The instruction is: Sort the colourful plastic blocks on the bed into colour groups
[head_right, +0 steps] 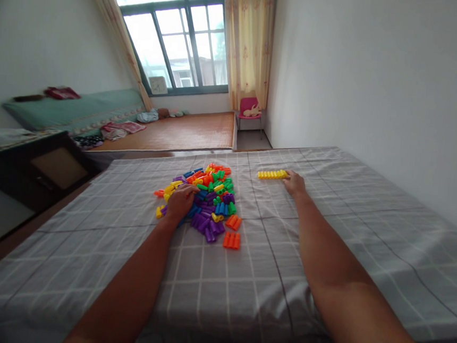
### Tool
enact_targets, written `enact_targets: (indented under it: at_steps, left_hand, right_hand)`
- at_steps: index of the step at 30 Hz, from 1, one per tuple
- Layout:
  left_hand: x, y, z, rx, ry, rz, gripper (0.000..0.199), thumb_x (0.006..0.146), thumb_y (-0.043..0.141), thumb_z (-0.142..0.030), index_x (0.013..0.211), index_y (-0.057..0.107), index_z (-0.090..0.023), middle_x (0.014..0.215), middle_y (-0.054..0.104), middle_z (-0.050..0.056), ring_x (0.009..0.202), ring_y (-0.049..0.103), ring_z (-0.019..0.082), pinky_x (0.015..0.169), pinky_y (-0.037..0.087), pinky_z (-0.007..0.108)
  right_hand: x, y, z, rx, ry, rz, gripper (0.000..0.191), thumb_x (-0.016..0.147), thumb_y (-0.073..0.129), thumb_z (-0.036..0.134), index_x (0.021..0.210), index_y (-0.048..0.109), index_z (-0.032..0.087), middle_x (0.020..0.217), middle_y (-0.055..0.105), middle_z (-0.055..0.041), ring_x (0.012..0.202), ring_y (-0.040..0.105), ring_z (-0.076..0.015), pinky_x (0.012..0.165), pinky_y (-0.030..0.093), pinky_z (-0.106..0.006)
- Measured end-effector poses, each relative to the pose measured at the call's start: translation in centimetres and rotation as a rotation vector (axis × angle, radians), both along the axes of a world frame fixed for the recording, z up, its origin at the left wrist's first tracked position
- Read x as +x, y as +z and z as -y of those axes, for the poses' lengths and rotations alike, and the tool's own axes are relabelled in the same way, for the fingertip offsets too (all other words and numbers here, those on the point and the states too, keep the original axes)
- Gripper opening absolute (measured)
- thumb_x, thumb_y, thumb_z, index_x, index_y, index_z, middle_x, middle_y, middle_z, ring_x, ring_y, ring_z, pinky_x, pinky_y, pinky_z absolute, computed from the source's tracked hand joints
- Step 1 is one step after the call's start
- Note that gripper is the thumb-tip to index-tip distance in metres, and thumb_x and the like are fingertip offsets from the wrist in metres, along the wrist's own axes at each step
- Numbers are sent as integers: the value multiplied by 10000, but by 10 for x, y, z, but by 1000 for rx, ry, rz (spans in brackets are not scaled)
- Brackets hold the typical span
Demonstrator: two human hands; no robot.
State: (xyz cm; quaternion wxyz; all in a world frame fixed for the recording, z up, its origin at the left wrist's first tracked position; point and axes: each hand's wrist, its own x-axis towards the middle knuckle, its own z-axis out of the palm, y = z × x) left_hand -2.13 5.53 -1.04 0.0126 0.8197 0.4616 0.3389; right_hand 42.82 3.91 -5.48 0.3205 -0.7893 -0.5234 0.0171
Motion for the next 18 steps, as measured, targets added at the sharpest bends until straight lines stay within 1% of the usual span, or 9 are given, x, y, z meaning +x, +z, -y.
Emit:
enact_targets:
  at_steps: [2, 4, 6, 7, 10, 11, 12, 15, 18]
  left_hand:
    - [1, 0, 1, -5, 2, 2, 280, 825, 490, -137, 908, 735, -246, 1013, 732, 28, 1008, 643, 211, 942, 492, 345]
    - [1, 2, 3, -8, 5, 12, 284, 827, 491, -136, 919, 736, -245, 1016, 731, 27, 1023, 637, 208, 954, 486, 342]
    - [2, 3, 4, -1, 16, 39, 294, 824, 489, -126, 934, 738, -238, 1028, 729, 30, 1037, 631, 205, 973, 477, 342]
    - [2, 4, 4, 4, 26, 56, 299, 822, 487, -121, 937, 739, -233, 1031, 728, 34, 1039, 630, 205, 979, 474, 342]
    - [1, 7, 5, 14, 59, 96, 305, 828, 476, -116, 923, 743, -228, 1034, 727, 36, 1030, 629, 204, 981, 475, 343]
    - [1, 8, 5, 17, 68, 105, 304, 833, 474, -118, 918, 743, -231, 1034, 726, 34, 1029, 629, 204, 982, 474, 345]
    - [0, 8, 5, 20, 79, 116, 303, 837, 472, -119, 913, 742, -234, 1032, 726, 31, 1029, 628, 204, 983, 473, 347]
    - [-2, 8, 4, 36, 93, 154, 305, 841, 468, -113, 913, 738, -234, 1019, 725, 30, 1030, 627, 200, 981, 472, 344]
    - [-1, 7, 5, 36, 71, 176, 307, 839, 468, -100, 921, 736, -225, 1016, 724, 33, 1023, 629, 192, 974, 473, 333]
  right_hand:
    - [-2, 5, 1, 37, -11, 19, 491, 724, 546, 156, 1204, 648, 135, 1087, 721, -110, 953, 678, -244, 903, 509, -357]
    - [-9, 15, 2, 113, -25, 76, 455, 725, 528, 145, 1159, 663, 118, 1069, 715, -133, 934, 667, -255, 902, 500, -379]
    - [-25, 30, 2, 179, 46, 89, 372, 756, 524, 162, 1090, 685, 124, 1046, 713, -134, 887, 660, -240, 878, 499, -373]
    - [-37, 38, 3, 181, 144, 59, 320, 783, 534, 191, 1055, 694, 136, 1019, 718, -120, 849, 657, -223, 850, 504, -356]
    - [-86, 57, 6, 65, 583, -71, 248, 839, 585, 329, 988, 715, 180, 900, 730, -61, 740, 641, -177, 745, 511, -304]
    - [-104, 60, 8, 40, 707, -89, 255, 844, 597, 356, 996, 719, 191, 906, 731, -56, 737, 640, -172, 736, 511, -302]
    - [-121, 61, 10, 46, 793, -93, 266, 846, 605, 365, 1022, 719, 201, 951, 730, -61, 755, 644, -174, 744, 513, -309]
    - [-163, 59, 17, 121, 933, -59, 319, 826, 654, 371, 1104, 709, 224, 1075, 711, -86, 878, 652, -206, 804, 515, -345]
    - [-183, 54, 24, 78, 1040, -91, 358, 792, 698, 356, 1128, 707, 232, 1052, 714, -76, 903, 658, -212, 811, 520, -340]
